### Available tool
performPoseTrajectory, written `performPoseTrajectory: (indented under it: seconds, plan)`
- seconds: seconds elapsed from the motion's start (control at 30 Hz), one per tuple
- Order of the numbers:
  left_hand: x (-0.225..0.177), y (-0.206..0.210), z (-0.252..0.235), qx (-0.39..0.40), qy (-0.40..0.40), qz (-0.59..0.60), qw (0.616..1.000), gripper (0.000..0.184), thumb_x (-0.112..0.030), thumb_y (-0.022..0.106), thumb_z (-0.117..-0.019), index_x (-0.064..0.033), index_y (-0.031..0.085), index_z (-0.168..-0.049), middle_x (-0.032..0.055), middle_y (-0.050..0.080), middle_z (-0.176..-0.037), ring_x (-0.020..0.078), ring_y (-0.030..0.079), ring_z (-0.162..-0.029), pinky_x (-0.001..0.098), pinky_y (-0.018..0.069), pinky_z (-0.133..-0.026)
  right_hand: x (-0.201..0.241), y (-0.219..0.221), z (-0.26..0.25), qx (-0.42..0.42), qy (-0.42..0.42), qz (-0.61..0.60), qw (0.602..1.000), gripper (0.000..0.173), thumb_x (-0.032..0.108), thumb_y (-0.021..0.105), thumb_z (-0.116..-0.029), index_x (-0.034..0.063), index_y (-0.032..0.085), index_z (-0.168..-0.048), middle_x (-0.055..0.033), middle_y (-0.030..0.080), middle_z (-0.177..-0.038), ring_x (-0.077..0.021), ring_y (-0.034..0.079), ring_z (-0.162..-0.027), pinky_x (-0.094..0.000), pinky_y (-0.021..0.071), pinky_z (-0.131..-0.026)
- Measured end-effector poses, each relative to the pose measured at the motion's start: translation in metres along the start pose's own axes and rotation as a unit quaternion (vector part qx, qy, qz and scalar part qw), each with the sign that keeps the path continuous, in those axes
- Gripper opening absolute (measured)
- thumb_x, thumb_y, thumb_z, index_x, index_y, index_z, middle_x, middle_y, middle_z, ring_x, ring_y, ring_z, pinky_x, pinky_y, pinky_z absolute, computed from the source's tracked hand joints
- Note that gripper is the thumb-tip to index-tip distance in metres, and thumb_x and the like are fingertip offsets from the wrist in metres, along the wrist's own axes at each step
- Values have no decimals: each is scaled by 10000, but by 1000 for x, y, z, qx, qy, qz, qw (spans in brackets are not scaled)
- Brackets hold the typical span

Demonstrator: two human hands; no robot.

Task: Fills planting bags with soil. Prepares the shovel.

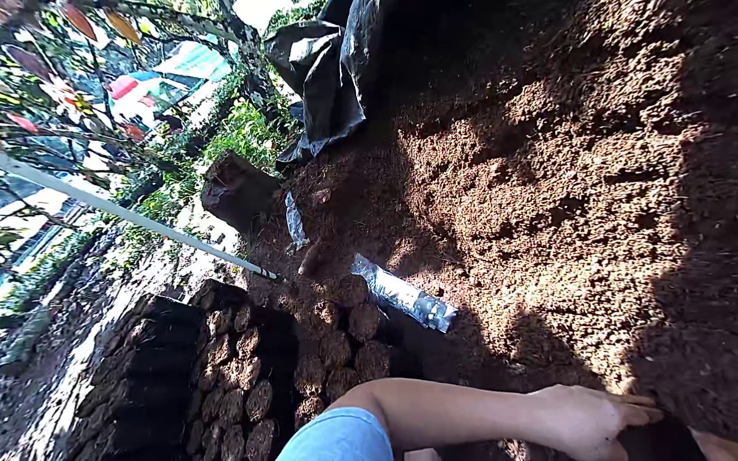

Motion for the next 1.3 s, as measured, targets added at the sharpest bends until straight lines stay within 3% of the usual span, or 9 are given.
performPoseTrajectory:
  seconds: [0.1,0.27,0.43,0.63,0.73,0.87,1.0,1.2,1.3]
  plan:
    - [8,-8,3,-34,-20,7,999,613,-11,707,-904,10,516,-1486,186,552,-1503,314,536,-1391,502,429,-1164,-16,39,-8,75,-38,-110,990,831,777,68,-971,242,284,-1569,-22,519,-1489,-200,509,-1366,-555,472,-1073]
    - [23,-9,-3,-12,-99,45,994,706,-77,670,-924,-135,425,-1584,103,524,-1547,247,541,-1389,502,444,-1154,-27,34,-37,78,1,-183,980,969,941,114,-829,283,479,-1440,-65,625,-1354,-289,594,-1252,-640,509,-971]
    - [29,-6,-11,-12,-114,49,992,689,-69,653,-923,-144,441,-1574,138,553,-1508,292,581,-1335,545,471,-1107,13,62,-39,15,21,-120,992,746,785,199,-973,279,415,-1476,-60,592,-1375,-264,578,-1261,-574,525,-973]
    - [31,-16,-19,-13,-93,84,992,652,-49,661,-953,-138,448,-1563,207,656,-1322,338,715,-977,561,584,-864,50,123,38,112,65,-31,991,726,747,171,-992,230,501,-1381,-96,648,-1252,-284,635,-1142,-563,558,-892]
    - [27,-16,-18,-7,-105,91,990,458,-65,654,-966,-48,558,-1414,217,692,-1064,300,687,-796,512,578,-766,44,121,94,123,86,7,989,700,725,176,-1008,220,559,-1305,-78,684,-1169,-249,666,-1075,-515,579,-857]
    - [32,-11,-6,-13,-135,76,988,236,-127,701,-962,55,656,-1106,197,686,-904,302,678,-790,530,557,-787,29,110,155,45,124,67,989,595,660,233,-1040,228,561,-1285,-40,685,-1138,-197,668,-1055,-451,579,-865]
    - [31,-6,8,-17,-109,48,993,481,-91,711,-940,53,565,-1376,286,644,-1249,411,659,-1124,610,502,-998,25,107,177,9,61,208,976,498,508,322,-1096,145,534,-1362,-66,677,-1160,-184,672,-1032,-398,579,-868]
    - [31,-11,21,-45,-87,2,995,572,-107,714,-941,-7,515,-1468,282,596,-1378,445,578,-1288,675,425,-1068,32,125,198,46,-22,471,881,479,369,476,-1089,111,478,-1492,-146,558,-1440,-268,581,-1275,-495,516,-1021]
    - [35,-10,23,-49,-63,-16,997,650,-79,701,-940,-113,465,-1544,203,558,-1483,415,554,-1346,670,422,-1094,47,113,196,17,-142,701,698,492,461,570,-1017,122,603,-1373,-176,513,-1458,-315,586,-1259,-525,543,-977]
Point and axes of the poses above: each hand's wrist, its own z-axis away from the middle knuckle, its own y-axis out of the palm, x = y × z, the point moved 8 cm from there along -z, towards the middle knuckle
